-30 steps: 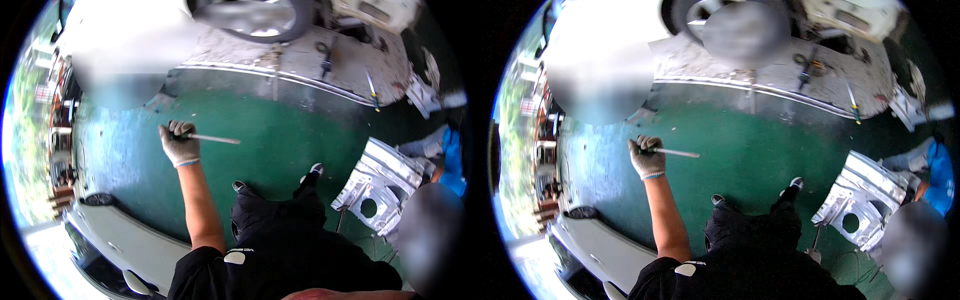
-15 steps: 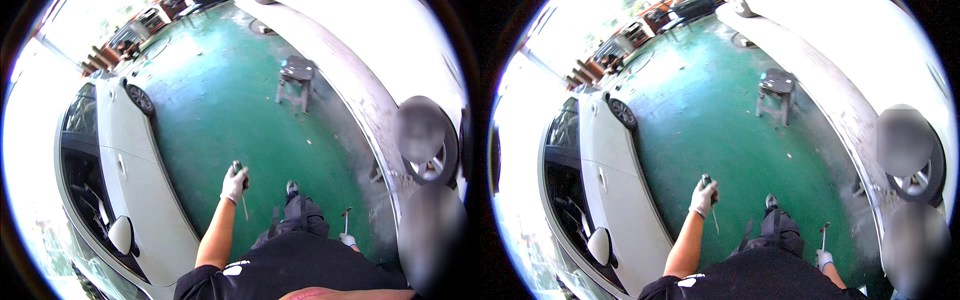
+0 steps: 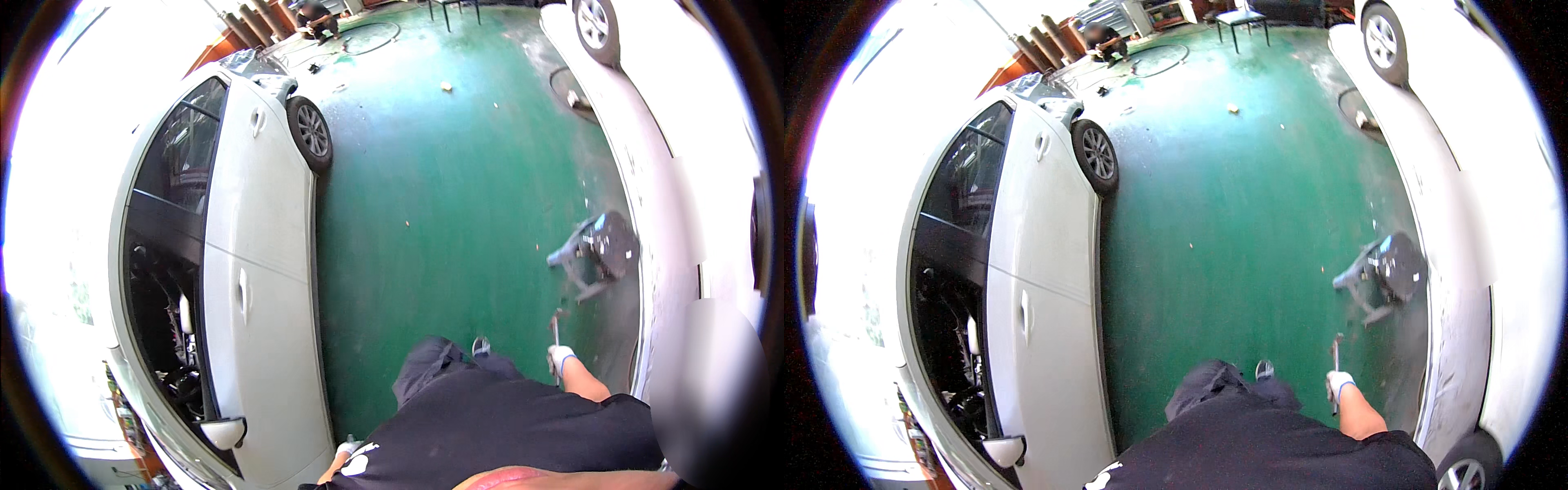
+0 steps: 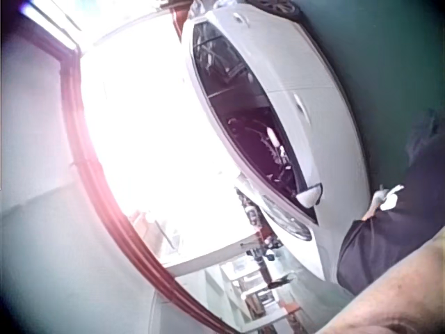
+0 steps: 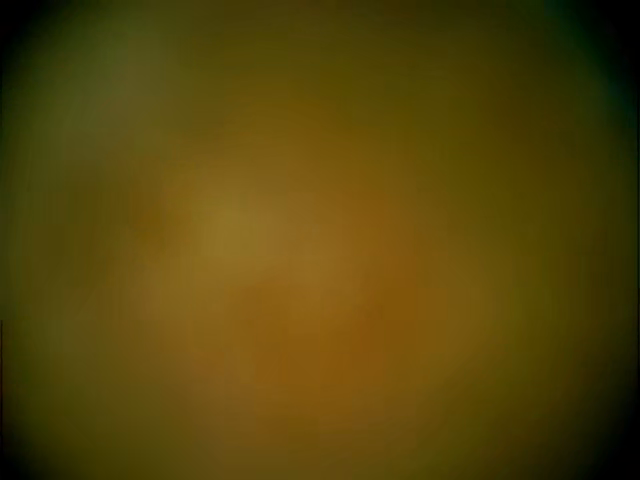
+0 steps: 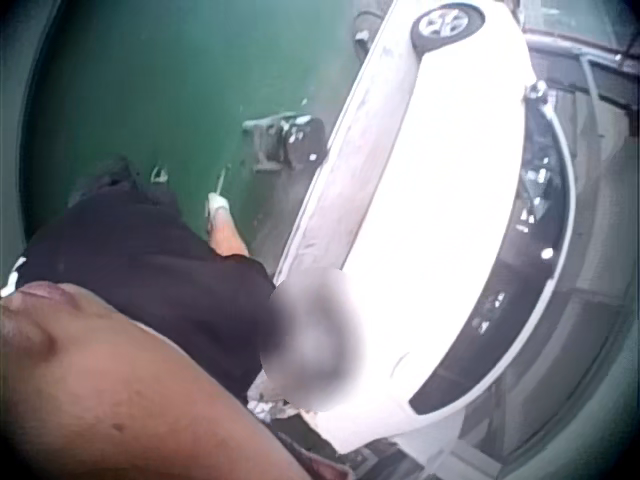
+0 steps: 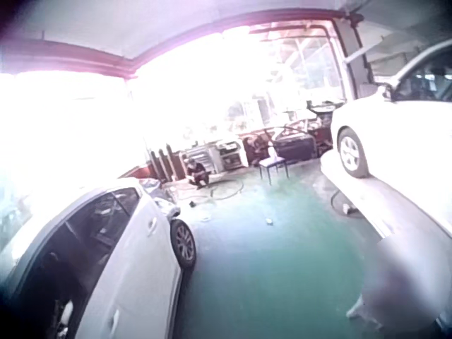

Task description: The person sits on the floor and uses a wrench to loosen bolts on a brake caliper. They then retrieve a hammer and punch, and repeatedly strike the punch to remove a pin from the caliper. The person briefly walks to a nearby car to retrieve a tool before returning to continue the repair.

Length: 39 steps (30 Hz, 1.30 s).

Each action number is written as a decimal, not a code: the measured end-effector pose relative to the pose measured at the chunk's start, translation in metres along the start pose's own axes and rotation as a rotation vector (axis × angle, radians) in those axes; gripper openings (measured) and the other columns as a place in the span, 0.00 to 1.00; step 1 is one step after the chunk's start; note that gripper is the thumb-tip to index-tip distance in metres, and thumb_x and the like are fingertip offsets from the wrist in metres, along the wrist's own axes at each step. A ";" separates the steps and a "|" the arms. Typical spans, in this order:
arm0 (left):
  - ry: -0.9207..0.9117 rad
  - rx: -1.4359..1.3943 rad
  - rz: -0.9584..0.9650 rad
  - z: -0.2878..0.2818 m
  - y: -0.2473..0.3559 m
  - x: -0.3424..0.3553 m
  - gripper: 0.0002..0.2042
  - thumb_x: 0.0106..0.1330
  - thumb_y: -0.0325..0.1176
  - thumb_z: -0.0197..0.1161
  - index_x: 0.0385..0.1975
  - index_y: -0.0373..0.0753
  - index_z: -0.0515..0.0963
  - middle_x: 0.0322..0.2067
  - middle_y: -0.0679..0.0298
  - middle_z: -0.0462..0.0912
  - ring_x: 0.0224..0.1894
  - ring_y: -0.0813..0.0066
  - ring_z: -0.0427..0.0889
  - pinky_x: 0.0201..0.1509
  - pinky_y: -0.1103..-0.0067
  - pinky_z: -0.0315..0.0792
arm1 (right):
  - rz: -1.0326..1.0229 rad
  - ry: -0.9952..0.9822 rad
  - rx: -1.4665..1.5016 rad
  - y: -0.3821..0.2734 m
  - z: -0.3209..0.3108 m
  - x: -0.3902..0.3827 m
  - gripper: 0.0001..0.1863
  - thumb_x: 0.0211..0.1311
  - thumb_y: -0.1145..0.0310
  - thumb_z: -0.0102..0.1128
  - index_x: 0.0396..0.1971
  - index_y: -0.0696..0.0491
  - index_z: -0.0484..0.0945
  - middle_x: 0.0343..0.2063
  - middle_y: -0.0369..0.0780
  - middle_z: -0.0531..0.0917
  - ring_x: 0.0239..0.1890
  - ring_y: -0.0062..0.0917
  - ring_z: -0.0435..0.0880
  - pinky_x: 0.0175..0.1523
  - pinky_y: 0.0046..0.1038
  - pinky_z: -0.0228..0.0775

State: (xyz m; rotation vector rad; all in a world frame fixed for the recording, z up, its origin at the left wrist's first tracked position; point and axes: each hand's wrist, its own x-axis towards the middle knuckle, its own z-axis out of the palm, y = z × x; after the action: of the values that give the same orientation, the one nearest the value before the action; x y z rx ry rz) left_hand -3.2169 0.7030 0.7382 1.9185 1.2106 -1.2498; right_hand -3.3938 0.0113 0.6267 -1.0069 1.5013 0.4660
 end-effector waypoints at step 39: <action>-0.184 0.018 0.425 -0.088 1.693 -0.024 0.32 0.62 0.55 0.79 0.54 0.31 0.84 0.41 0.60 0.88 0.37 0.75 0.83 0.41 0.75 0.78 | -0.363 -0.095 -0.414 -1.619 0.549 0.250 0.13 0.67 0.60 0.69 0.31 0.50 0.75 0.19 0.35 0.76 0.16 0.23 0.73 0.20 0.32 0.67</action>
State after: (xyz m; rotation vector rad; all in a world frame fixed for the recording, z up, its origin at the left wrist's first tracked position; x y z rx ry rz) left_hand -1.6711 0.0072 0.7471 1.8958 0.6550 -1.1740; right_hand -1.7525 -0.5241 0.6905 -1.5260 1.1240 0.5648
